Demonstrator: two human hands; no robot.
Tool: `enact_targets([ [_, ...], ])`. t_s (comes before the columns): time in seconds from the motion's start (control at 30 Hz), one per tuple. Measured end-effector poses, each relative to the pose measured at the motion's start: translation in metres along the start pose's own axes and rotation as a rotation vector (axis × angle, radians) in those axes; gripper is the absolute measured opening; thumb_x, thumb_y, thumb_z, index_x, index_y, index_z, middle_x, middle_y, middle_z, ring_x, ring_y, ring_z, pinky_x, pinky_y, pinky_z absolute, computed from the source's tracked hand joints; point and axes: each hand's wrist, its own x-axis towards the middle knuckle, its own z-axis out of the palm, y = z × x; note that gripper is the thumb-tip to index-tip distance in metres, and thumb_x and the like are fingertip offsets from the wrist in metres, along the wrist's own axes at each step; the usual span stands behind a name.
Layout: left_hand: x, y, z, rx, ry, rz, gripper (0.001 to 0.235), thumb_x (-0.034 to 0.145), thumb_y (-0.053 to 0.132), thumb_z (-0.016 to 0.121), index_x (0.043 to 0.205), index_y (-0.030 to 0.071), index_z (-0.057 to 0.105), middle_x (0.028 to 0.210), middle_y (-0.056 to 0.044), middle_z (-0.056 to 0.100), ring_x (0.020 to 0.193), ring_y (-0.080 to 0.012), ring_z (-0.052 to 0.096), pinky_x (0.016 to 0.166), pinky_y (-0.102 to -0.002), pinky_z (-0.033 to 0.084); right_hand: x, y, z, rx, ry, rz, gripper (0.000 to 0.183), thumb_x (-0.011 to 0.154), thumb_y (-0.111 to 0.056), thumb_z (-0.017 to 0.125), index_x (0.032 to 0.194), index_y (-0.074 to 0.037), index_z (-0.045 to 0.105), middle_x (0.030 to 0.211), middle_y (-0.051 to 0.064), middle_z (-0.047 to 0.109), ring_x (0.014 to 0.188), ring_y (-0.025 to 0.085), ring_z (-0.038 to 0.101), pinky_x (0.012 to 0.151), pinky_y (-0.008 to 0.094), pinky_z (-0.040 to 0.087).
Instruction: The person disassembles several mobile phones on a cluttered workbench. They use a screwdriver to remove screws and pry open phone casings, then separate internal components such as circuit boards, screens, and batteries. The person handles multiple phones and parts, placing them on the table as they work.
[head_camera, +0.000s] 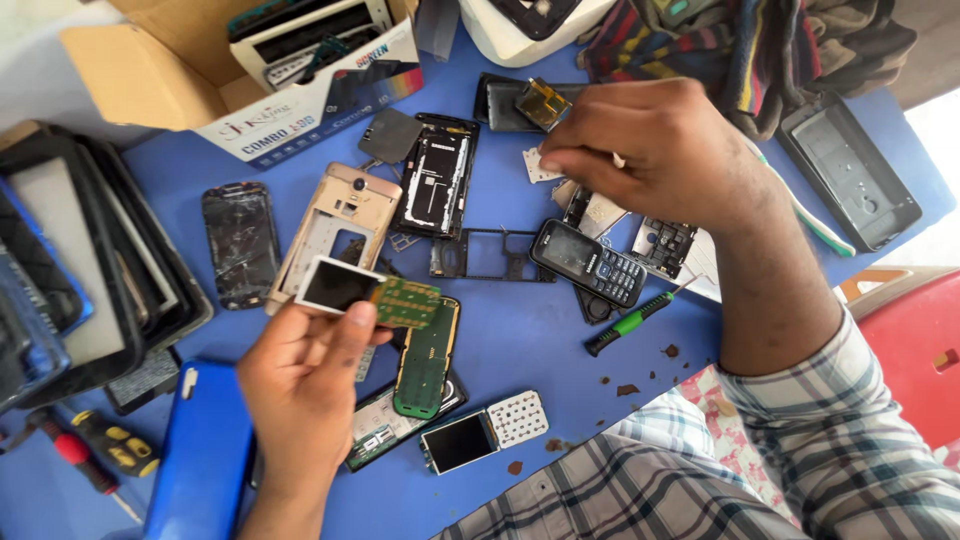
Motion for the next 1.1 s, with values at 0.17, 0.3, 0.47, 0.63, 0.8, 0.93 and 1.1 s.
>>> enact_targets([
  [0.17, 0.001, 0.001, 0.000, 0.069, -0.036, 0.053, 0.015, 0.100, 0.005, 0.068, 0.110, -0.006, 0.069, 0.098, -0.008, 0.076, 0.084, -0.0096, 0.071, 0.079, -0.026, 0.060, -0.013, -0.008, -0.011, 0.184, 0.399, 0.122, 0.029, 0.103, -0.022, 0.059, 0.097, 0.004, 0.069, 0.086, 0.014, 0.071, 0.071, 0.017, 0.071, 0.062, 0.029, 0.056],
  [0.3, 0.001, 0.009, -0.006, 0.081, 0.026, 0.097, 0.017, 0.099, 0.006, 0.069, 0.111, -0.006, 0.069, 0.096, -0.007, 0.076, 0.083, -0.0087, 0.071, 0.076, -0.025, 0.061, -0.046, -0.044, -0.020, 0.687, 0.636, 0.204, 0.038, 0.103, -0.037, 0.064, 0.119, -0.002, 0.066, 0.094, 0.008, 0.073, 0.074, 0.010, 0.072, 0.065, 0.021, 0.058],
  [0.47, 0.006, 0.018, -0.015, 0.032, 0.061, 0.118, 0.016, 0.099, 0.008, 0.069, 0.109, -0.005, 0.069, 0.093, -0.007, 0.075, 0.080, -0.0083, 0.071, 0.075, -0.024, 0.060, -0.064, -0.084, -0.014, 0.131, 0.277, 0.367, 0.041, 0.096, -0.028, 0.076, 0.125, -0.001, 0.065, 0.107, 0.014, 0.072, 0.089, 0.023, 0.072, 0.080, 0.032, 0.060],
  [0.63, 0.007, 0.014, -0.020, -0.043, 0.034, 0.161, 0.014, 0.103, 0.009, 0.069, 0.106, -0.005, 0.068, 0.093, -0.006, 0.073, 0.081, -0.0084, 0.069, 0.075, -0.025, 0.058, -0.064, -0.082, 0.016, -0.251, -0.028, 0.358, 0.057, 0.077, -0.031, 0.083, 0.126, -0.006, 0.066, 0.122, 0.011, 0.069, 0.113, 0.031, 0.067, 0.097, 0.040, 0.054],
  [0.8, 0.010, 0.008, -0.018, -0.059, 0.048, 0.128, 0.016, 0.100, 0.012, 0.071, 0.103, -0.004, 0.069, 0.092, -0.005, 0.074, 0.080, -0.0080, 0.069, 0.074, -0.025, 0.059, -0.071, -0.079, 0.032, -0.254, -0.092, 0.442, 0.054, 0.077, -0.030, 0.081, 0.123, -0.008, 0.067, 0.121, 0.010, 0.069, 0.114, 0.031, 0.065, 0.097, 0.042, 0.051],
  [0.93, 0.013, 0.004, -0.020, -0.074, -0.004, 0.120, 0.019, 0.100, 0.015, 0.072, 0.099, -0.005, 0.070, 0.088, -0.005, 0.074, 0.080, -0.0088, 0.070, 0.073, -0.025, 0.057, -0.071, -0.083, 0.039, -0.287, -0.083, 0.394, 0.051, 0.076, -0.024, 0.082, 0.122, -0.008, 0.069, 0.118, 0.009, 0.070, 0.111, 0.030, 0.066, 0.098, 0.043, 0.052],
  [1.1, 0.015, 0.003, -0.021, -0.061, -0.019, 0.104, 0.022, 0.099, 0.017, 0.074, 0.099, -0.005, 0.071, 0.083, -0.003, 0.071, 0.077, -0.0076, 0.067, 0.073, -0.026, 0.059, -0.067, -0.089, 0.038, -0.231, 0.022, 0.418, 0.045, 0.081, -0.018, 0.081, 0.123, -0.007, 0.068, 0.117, 0.009, 0.070, 0.108, 0.029, 0.068, 0.093, 0.039, 0.056],
])
